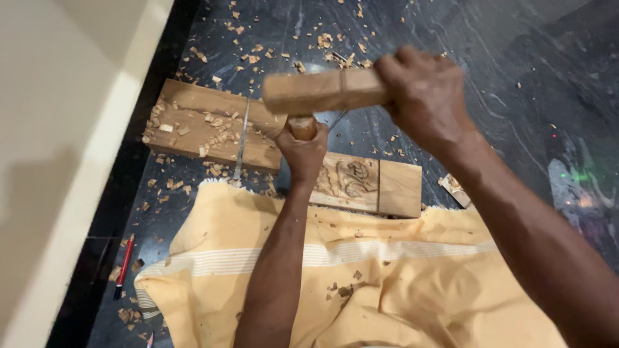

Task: The person carves a wooden block using a chisel and wooden mallet. They repeatedly strike the chisel to remove wood shavings and shape the surface of the block.

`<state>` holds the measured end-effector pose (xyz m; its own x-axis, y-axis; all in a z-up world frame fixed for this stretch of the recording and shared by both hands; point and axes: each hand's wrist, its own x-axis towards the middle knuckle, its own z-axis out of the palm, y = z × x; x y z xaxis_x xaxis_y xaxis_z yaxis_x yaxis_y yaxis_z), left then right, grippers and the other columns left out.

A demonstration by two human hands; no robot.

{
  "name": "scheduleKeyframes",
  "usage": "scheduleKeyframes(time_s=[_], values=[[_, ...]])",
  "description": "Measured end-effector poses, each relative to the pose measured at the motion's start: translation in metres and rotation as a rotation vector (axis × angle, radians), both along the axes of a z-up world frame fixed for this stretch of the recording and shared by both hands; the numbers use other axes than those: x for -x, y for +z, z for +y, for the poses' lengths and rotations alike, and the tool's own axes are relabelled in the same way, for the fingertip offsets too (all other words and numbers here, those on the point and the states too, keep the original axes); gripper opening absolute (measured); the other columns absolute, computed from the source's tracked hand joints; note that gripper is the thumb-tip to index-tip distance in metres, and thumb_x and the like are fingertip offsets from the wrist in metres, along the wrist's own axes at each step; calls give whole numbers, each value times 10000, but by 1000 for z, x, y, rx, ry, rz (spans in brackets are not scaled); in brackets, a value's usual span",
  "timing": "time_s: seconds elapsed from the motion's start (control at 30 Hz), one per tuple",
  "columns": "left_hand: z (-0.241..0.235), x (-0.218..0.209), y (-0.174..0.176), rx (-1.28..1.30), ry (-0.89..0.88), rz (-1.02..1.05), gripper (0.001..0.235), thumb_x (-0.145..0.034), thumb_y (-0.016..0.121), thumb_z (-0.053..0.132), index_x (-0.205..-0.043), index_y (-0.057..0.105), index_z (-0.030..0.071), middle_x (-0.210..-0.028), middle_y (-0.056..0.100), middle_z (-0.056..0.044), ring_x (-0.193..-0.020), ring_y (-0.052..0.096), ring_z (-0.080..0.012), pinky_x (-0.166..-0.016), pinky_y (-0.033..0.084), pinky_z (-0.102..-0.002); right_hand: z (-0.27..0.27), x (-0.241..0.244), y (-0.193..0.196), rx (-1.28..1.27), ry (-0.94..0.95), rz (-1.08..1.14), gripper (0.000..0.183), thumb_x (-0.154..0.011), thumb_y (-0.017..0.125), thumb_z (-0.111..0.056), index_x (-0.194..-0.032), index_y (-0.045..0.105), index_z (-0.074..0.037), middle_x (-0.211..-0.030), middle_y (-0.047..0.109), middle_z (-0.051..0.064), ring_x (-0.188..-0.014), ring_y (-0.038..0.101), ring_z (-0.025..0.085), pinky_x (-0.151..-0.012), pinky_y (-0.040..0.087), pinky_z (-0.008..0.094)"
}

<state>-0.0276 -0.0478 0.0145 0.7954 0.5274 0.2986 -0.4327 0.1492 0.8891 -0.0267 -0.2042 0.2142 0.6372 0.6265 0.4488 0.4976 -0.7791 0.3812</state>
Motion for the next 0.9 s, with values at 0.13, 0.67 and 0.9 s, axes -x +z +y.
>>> scheduleKeyframes(time_s=[0.13,0.67,0.9], values=[[-16,14,11,-253,-46,43,169,-783,730,-25,-935,668,16,-742,682,-45,-599,681,-105,-528,558,-254,-23,15,-15,-339,-138,123,376,-926,929,-240,-1142,660,-90,-957,703,87,-784,692,228,-637,565,384],[92,18,79,534,27,-79,112,-861,635,-71,-912,629,28,-675,587,-50,-491,499,-100,-394,386,-259,-138,113,-224,-1176,-888,691,618,-679,950,-319,-1138,709,16,-1015,772,166,-862,740,262,-761,571,384],[113,15,76,574,99,-40,99,-883,654,-26,-894,594,51,-604,530,-21,-460,469,-92,-391,381,-250,-115,102,-242,-1155,-973,647,729,-647,936,-450,-1191,691,-31,-1064,762,170,-944,738,317,-841,559,419]])
